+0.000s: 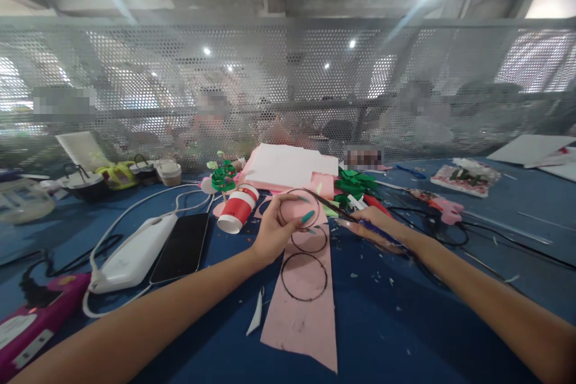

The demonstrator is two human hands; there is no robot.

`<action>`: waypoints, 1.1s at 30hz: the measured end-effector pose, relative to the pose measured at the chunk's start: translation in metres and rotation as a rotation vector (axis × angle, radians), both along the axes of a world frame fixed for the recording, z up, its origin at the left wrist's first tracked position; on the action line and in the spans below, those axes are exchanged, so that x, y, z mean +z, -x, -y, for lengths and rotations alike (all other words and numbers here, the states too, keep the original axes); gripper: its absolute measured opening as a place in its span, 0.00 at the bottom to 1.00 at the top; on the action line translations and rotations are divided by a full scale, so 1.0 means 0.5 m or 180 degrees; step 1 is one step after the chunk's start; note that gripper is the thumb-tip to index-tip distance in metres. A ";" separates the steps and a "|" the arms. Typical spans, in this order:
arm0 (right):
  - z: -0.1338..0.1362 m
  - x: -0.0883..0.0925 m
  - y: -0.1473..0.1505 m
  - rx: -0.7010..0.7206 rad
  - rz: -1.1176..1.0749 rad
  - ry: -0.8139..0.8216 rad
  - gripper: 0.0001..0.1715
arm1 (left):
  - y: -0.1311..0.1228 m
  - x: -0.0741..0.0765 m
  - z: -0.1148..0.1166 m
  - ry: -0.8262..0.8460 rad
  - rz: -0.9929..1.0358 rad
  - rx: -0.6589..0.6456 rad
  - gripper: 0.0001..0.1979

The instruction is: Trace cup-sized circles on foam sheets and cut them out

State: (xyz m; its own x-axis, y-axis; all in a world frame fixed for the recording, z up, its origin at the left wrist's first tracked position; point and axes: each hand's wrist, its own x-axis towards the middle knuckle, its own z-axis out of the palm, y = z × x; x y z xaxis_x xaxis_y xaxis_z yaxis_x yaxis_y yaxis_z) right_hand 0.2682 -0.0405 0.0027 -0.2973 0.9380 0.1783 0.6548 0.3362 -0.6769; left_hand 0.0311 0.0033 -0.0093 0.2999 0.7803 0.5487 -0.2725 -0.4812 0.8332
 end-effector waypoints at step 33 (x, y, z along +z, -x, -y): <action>0.005 0.011 0.012 -0.0017 0.0201 -0.0212 0.26 | 0.003 -0.006 -0.002 -0.0151 -0.0252 0.0067 0.20</action>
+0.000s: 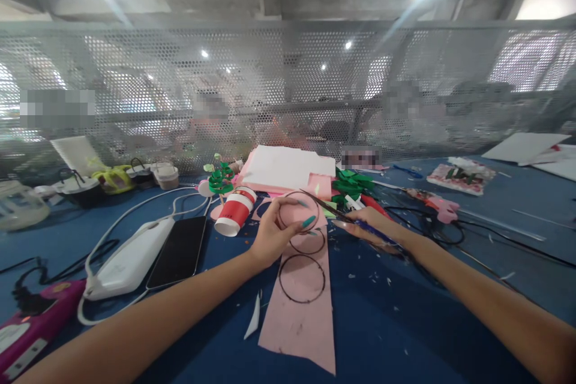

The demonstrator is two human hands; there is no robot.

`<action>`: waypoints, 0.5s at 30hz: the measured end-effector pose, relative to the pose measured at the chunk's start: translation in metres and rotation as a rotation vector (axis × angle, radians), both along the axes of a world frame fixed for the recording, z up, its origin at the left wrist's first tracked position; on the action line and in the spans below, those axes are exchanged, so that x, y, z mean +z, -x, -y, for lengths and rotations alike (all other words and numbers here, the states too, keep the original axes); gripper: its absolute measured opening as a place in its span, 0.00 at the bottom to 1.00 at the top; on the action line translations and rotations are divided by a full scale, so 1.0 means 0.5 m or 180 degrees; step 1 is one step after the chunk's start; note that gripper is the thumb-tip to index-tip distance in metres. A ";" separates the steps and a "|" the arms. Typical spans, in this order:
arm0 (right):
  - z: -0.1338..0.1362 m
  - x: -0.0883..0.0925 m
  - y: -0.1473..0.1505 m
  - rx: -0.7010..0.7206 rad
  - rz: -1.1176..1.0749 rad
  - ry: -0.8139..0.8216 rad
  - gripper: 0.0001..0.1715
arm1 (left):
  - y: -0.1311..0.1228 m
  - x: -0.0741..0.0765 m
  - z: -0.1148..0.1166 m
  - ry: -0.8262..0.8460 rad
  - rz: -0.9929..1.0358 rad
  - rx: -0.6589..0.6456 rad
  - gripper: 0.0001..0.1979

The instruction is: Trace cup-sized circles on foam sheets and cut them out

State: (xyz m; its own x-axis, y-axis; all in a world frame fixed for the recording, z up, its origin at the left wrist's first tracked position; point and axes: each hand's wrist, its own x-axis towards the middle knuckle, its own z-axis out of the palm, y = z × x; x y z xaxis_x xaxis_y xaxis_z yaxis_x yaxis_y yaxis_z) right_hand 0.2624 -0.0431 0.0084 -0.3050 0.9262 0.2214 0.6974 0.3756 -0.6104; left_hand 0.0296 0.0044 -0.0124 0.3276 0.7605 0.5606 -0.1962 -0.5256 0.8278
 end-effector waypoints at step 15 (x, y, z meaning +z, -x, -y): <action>0.002 -0.001 -0.004 0.0048 -0.0071 0.0181 0.25 | -0.002 0.006 0.004 0.0001 -0.0094 0.0112 0.18</action>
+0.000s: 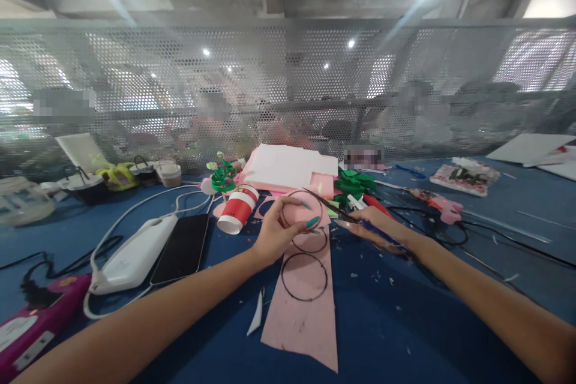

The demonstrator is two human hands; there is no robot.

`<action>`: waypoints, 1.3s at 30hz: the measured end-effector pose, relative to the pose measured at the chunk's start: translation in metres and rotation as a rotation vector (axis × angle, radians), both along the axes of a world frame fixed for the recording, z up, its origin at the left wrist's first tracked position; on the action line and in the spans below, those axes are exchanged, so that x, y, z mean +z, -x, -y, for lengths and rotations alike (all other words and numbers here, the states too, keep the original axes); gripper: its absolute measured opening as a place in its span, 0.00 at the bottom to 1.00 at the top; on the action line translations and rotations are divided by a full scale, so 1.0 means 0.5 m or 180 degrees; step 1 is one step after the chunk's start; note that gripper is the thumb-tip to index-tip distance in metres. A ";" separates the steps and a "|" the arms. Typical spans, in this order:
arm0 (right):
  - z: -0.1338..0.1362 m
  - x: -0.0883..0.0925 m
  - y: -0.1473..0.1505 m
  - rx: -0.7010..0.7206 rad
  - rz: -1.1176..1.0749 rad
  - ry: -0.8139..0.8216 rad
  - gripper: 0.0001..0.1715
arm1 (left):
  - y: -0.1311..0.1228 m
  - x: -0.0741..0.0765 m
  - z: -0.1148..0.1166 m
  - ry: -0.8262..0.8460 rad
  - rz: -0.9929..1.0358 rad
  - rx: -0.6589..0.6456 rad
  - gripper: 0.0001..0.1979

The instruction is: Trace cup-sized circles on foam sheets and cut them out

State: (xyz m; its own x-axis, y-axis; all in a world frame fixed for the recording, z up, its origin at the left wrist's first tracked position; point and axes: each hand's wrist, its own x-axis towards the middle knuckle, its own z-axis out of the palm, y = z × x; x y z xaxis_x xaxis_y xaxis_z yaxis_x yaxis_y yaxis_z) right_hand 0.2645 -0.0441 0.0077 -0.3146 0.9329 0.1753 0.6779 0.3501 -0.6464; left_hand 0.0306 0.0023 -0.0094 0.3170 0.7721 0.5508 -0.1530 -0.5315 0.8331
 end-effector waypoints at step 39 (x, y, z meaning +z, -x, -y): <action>0.013 0.027 0.003 0.0176 0.0057 0.0153 0.26 | -0.001 0.012 0.014 0.0326 0.0038 -0.0309 0.19</action>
State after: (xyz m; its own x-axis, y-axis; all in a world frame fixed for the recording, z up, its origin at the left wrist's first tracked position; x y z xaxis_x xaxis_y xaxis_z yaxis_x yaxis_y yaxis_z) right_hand 0.2631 -0.0507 0.0214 -0.3687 0.9212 0.1246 0.6701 0.3563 -0.6512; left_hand 0.0312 -0.0048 -0.0034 0.3867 0.7906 0.4748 -0.2098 -0.4259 0.8801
